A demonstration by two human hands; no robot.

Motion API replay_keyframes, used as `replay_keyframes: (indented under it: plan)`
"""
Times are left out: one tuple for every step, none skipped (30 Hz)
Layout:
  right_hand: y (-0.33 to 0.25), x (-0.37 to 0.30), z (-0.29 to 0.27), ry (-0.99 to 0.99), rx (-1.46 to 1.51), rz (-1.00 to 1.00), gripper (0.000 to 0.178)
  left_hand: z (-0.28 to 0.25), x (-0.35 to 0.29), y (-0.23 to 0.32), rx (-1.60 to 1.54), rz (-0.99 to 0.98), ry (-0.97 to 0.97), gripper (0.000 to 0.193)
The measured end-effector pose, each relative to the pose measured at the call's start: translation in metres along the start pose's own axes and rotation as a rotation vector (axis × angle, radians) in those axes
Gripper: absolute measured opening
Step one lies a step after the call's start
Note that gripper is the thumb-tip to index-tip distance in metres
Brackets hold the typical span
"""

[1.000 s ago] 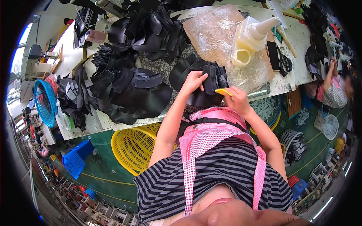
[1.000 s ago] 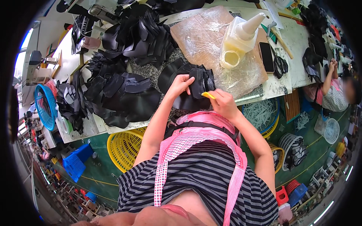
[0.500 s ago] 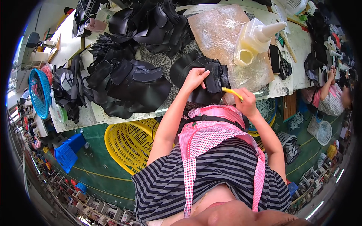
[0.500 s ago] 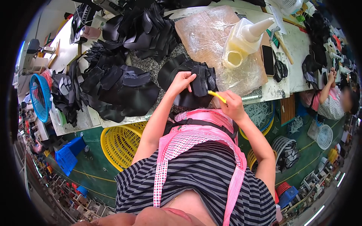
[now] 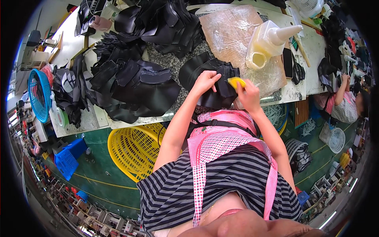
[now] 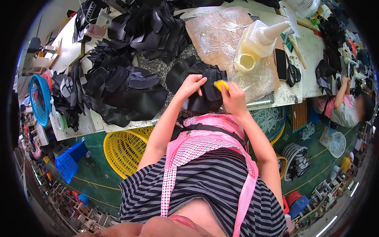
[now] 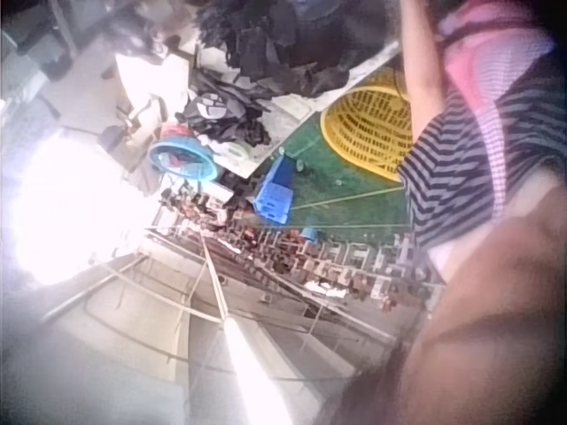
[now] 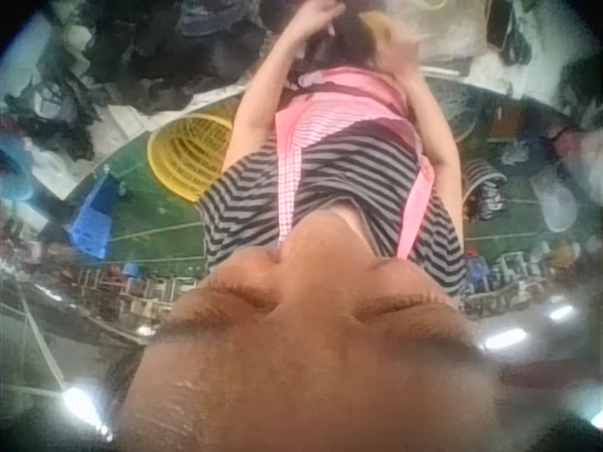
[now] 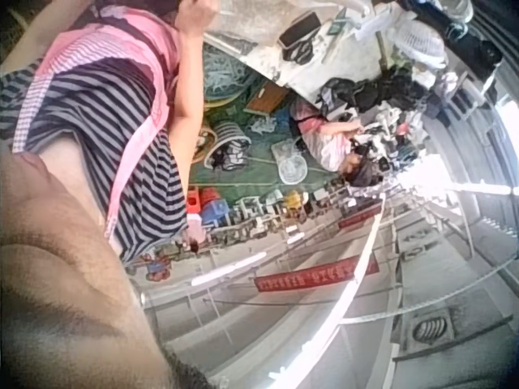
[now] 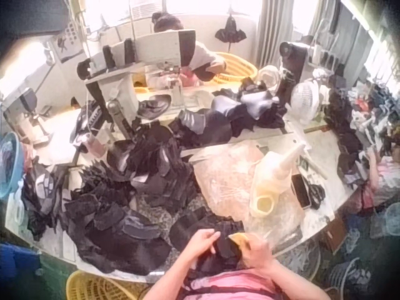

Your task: Applying glue to the edges of black shoe components using a small yellow applicator tool at a workbench in a factory setting.

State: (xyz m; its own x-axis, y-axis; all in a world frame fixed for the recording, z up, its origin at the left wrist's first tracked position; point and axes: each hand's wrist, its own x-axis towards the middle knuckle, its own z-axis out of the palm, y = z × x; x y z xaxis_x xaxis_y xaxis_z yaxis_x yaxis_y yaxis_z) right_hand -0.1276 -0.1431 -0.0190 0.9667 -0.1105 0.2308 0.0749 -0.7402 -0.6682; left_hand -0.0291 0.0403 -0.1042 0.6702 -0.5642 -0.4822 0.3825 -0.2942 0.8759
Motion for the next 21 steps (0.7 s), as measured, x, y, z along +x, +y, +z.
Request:
replay_keyframes:
  plan:
    - [0.007, 0.014, 0.014, 0.033, -0.008, 0.003, 0.009, 0.0, 0.002, -0.003, 0.006, 0.005, -0.003, 0.035]
    - [0.011, 0.032, 0.019, 0.038, -0.007, -0.002, 0.009, -0.001, 0.004, -0.006, 0.013, 0.017, -0.008, 0.034]
    - [0.012, 0.049, 0.023, 0.098, 0.013, 0.034, 0.01, -0.002, 0.004, -0.007, 0.02, 0.025, -0.008, 0.034]
    - [0.01, 0.059, 0.025, 0.157, 0.034, 0.07, 0.011, -0.002, 0.002, -0.007, -0.006, 0.034, -0.01, 0.034]
    - [0.003, 0.056, 0.021, 0.157, 0.043, 0.062, 0.011, 0.0, 0.0, -0.007, -0.027, 0.032, 0.004, 0.034]
    - [-0.005, 0.052, 0.015, 0.139, 0.104, 0.075, 0.012, 0.0, -0.001, -0.008, -0.027, 0.022, 0.009, 0.034]
    - [-0.01, 0.046, 0.011, 0.118, 0.168, 0.089, 0.013, 0.0, -0.006, -0.006, -0.025, 0.007, 0.018, 0.034]
    - [0.002, 0.04, 0.013, 0.07, 0.092, 0.053, 0.014, 0.0, -0.008, -0.004, -0.023, 0.049, 0.012, 0.032]
    - [0.017, 0.031, 0.013, 0.08, 0.026, 0.084, 0.014, 0.001, -0.012, 0.0, 0.001, 0.102, 0.02, 0.03]
    - [0.028, 0.025, 0.01, 0.084, -0.036, 0.107, 0.014, 0.005, -0.018, -0.007, -0.08, 0.148, 0.033, 0.028]
    - [0.035, 0.023, 0.005, 0.158, 0.08, 0.197, 0.015, 0.005, -0.022, -0.012, -0.159, 0.202, 0.044, 0.026]
    - [0.042, 0.017, -0.002, 0.243, 0.185, 0.309, 0.016, 0.005, -0.038, 0.005, -0.226, 0.231, 0.041, 0.019]
    - [0.039, 0.013, -0.01, 0.28, 0.242, 0.329, 0.018, 0.002, -0.062, 0.002, -0.22, 0.223, 0.061, 0.019]
    - [0.037, 0.012, -0.017, 0.324, 0.294, 0.351, 0.019, -0.005, -0.084, -0.001, -0.342, 0.199, 0.183, 0.014]
    - [0.041, 0.008, -0.023, 0.322, 0.302, 0.352, 0.019, -0.011, -0.107, -0.002, -0.466, 0.176, 0.298, 0.009]
    - [0.047, 0.004, -0.03, 0.315, 0.284, 0.367, 0.02, -0.018, -0.134, 0.007, -0.589, 0.178, 0.387, 0.008]
    - [0.052, -0.001, -0.035, 0.311, 0.263, 0.384, 0.02, -0.025, -0.163, 0.022, -0.713, 0.177, 0.471, 0.01]
    - [0.056, -0.004, -0.038, 0.328, 0.308, 0.411, 0.02, -0.029, -0.191, 0.034, -0.764, 0.228, 0.61, 0.013]
    - [0.058, -0.006, -0.042, 0.339, 0.299, 0.416, 0.02, -0.035, -0.217, 0.036, -0.829, 0.219, 0.781, 0.015]
    - [0.06, -0.008, -0.046, 0.345, 0.301, 0.418, 0.022, -0.04, -0.241, 0.05, -0.796, 0.285, 0.889, 0.02]
    - [0.061, -0.008, -0.048, 0.347, 0.307, 0.41, 0.023, -0.039, -0.255, 0.068, -0.836, 0.356, 1.127, 0.026]
